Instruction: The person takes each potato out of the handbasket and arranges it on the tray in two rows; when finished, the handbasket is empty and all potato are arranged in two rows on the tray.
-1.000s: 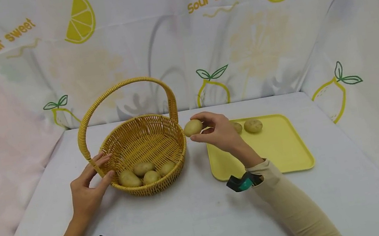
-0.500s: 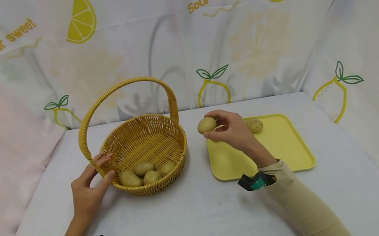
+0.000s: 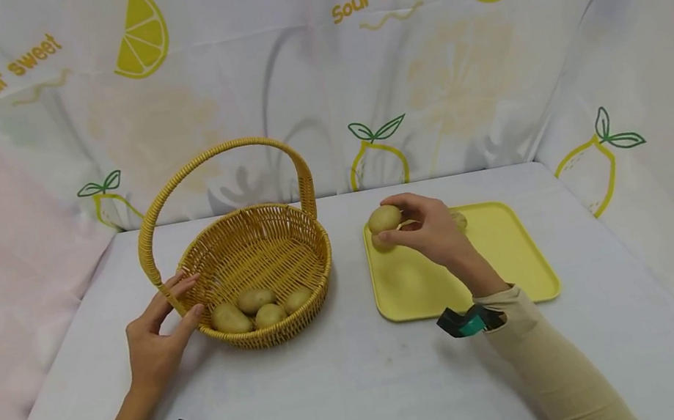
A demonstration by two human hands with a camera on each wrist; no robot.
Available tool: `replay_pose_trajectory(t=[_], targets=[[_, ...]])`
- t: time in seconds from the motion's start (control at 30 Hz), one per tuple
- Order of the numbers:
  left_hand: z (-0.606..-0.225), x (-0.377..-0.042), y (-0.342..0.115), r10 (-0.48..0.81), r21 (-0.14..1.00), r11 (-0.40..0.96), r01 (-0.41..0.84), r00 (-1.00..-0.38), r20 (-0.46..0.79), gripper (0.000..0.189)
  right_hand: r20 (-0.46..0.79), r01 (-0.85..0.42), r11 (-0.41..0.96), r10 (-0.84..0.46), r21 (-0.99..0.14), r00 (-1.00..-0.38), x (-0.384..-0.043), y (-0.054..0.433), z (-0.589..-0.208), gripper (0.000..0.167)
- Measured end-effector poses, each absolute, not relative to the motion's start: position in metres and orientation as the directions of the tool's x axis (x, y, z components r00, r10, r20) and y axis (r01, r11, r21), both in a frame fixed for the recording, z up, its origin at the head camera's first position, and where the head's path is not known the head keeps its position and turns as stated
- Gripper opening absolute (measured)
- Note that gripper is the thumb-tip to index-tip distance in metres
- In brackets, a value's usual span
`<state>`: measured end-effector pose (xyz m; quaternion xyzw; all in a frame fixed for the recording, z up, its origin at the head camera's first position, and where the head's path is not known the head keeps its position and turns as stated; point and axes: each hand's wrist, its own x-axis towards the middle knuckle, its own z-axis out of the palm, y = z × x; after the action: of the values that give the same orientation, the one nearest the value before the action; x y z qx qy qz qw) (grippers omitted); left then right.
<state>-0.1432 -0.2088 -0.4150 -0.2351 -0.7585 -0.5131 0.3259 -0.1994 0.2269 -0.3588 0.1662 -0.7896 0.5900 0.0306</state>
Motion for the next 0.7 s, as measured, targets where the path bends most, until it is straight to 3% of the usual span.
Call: replay_pose_trajectory(t=[0.7], targets=[[-0.418, -0.145, -0.21, 0.023, 0.616, 0.357, 0.702, -0.666, 0.746, 0.039, 0.242, -0.275, 0.298, -0.143, -0.914, -0.96, -0.194, 0.259, -0.361, 0.049]])
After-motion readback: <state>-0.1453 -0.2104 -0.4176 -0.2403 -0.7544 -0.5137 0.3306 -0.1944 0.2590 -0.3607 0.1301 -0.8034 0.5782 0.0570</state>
